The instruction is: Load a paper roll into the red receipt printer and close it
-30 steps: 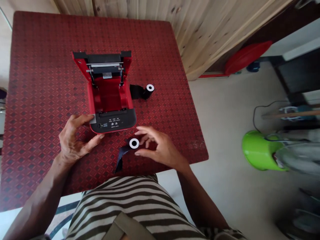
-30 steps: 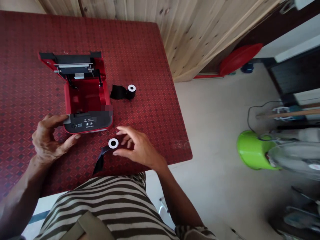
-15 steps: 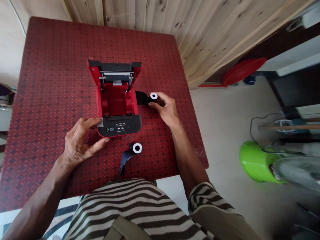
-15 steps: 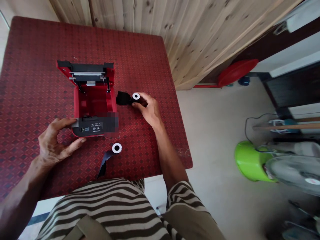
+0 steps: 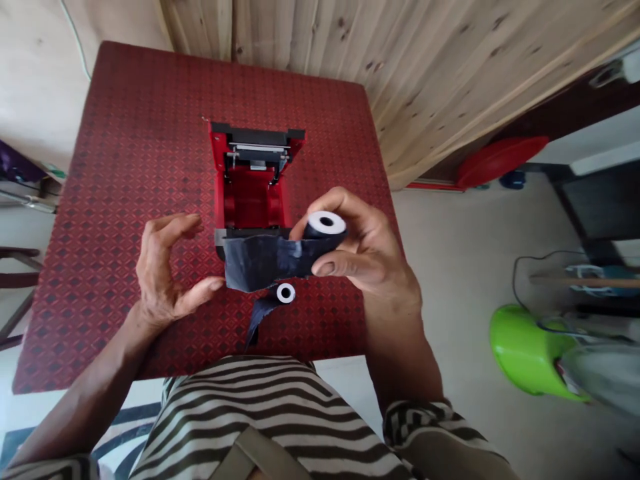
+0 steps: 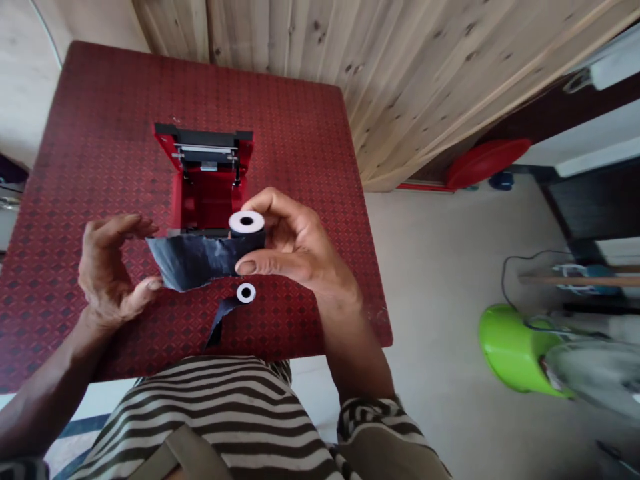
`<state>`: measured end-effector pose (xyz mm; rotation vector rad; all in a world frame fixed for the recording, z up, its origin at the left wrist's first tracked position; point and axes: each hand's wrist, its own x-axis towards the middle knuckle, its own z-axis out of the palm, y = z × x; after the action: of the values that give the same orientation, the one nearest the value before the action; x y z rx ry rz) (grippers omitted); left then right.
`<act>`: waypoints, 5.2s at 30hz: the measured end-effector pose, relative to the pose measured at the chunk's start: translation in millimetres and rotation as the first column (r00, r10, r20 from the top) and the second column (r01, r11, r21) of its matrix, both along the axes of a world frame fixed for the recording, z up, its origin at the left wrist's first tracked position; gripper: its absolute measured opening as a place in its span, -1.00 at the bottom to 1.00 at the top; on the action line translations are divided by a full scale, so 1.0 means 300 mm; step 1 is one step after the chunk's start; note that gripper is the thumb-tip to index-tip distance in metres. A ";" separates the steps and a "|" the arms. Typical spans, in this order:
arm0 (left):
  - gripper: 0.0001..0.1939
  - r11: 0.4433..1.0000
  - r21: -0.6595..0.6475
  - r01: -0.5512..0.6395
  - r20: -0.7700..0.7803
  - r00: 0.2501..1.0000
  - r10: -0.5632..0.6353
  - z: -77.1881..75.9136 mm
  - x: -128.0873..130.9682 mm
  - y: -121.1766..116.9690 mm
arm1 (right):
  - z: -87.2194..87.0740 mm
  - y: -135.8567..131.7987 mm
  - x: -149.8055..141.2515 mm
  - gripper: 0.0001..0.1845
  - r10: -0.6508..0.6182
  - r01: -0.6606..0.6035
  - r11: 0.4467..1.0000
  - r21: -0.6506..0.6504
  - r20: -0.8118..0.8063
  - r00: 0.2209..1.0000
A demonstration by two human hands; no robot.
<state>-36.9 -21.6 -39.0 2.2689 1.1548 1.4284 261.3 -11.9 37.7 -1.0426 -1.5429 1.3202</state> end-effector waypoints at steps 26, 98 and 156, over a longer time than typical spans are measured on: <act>-0.49 0.951 -0.306 0.054 0.078 0.996 -0.031 0.127 0.068 -0.065 | 0.013 0.185 -0.175 -0.44 -0.017 -0.153 0.958 0.243 0.581 0.814; -0.25 0.968 0.162 -0.193 -0.411 0.878 0.244 0.304 0.120 0.345 | -0.095 -0.006 -0.148 -0.73 -0.344 -0.200 0.754 0.626 0.635 0.692; -0.41 0.988 0.155 0.013 -0.341 0.939 0.042 -0.026 -0.001 -0.001 | -0.396 -0.009 -0.045 -0.58 -0.421 0.317 0.887 0.336 0.305 0.854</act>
<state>-37.2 -22.0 -46.9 2.7064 1.1900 1.1926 247.7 -14.7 -81.2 -1.3806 -1.6295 0.6395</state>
